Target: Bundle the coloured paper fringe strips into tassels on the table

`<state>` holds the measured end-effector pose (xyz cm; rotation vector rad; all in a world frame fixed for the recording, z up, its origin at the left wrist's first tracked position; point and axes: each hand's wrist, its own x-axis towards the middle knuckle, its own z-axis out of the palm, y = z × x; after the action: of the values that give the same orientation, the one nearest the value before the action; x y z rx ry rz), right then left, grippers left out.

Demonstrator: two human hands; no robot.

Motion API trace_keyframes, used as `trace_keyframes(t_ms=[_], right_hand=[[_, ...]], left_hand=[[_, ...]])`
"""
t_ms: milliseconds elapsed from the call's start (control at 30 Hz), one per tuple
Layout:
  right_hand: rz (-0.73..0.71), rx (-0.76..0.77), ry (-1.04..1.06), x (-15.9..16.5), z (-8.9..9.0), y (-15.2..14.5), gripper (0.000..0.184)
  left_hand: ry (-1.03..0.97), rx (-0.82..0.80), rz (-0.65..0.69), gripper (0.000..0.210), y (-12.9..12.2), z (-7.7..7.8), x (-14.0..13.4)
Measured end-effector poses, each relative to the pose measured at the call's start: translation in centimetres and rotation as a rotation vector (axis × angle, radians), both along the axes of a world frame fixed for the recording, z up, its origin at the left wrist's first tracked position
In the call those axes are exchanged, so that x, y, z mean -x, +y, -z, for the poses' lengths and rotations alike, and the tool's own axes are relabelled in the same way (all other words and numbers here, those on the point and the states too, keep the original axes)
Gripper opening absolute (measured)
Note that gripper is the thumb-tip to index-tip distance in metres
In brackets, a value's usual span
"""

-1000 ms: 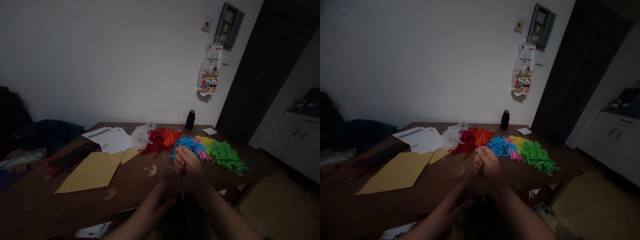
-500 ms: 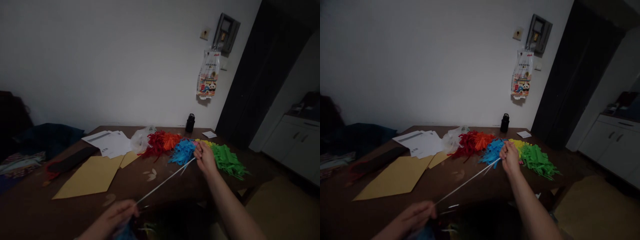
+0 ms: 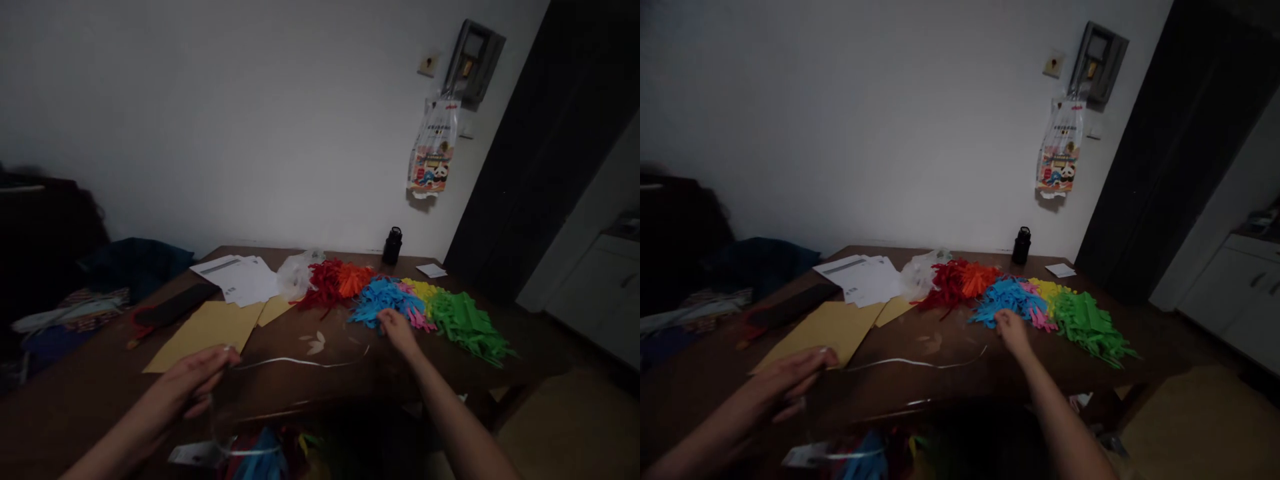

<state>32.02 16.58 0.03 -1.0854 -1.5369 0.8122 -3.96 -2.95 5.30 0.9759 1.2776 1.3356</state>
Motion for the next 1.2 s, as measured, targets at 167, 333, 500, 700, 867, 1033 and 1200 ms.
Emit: trace_keyframes(t_ms=[167, 333, 500, 700, 867, 1033, 1200], right_hand=[[-0.144, -0.109, -0.264, 6.4, 0.6, -3.7, 0.004], [-0.629, -0.049, -0.253, 11.1, -0.6, -11.3, 0.062], [-0.959, 0.206, -0.066, 12.9, -3.3, -16.1, 0.042], [-0.605, 0.255, 0.520, 9.6, -8.9, -14.0, 0.046], [-0.564, 0.050, 0.872, 4.7, -13.8, -11.4, 0.041], [-0.228, -0.185, 1.083, -4.4, -17.5, -8.1, 0.047], [0.121, -0.198, 0.272, -9.6, -15.9, -5.8, 0.047]], left_hand=[[-0.070, -0.068, 0.217, 0.037, 1.7, -2.0, -4.7], [-0.192, -0.261, 0.253, 0.025, 2.1, -5.2, -7.0], [-0.185, -0.492, 0.247, 0.028, 2.9, -6.1, -8.5], [0.308, -0.290, 0.570, 0.032, 0.3, -0.2, -10.1], [0.559, -0.179, 0.657, 0.027, -1.5, 3.3, -9.0], [0.606, -0.130, 0.633, 0.038, 0.1, 4.0, -4.4], [0.495, -0.065, 0.567, 0.041, 0.3, 3.0, -2.3]])
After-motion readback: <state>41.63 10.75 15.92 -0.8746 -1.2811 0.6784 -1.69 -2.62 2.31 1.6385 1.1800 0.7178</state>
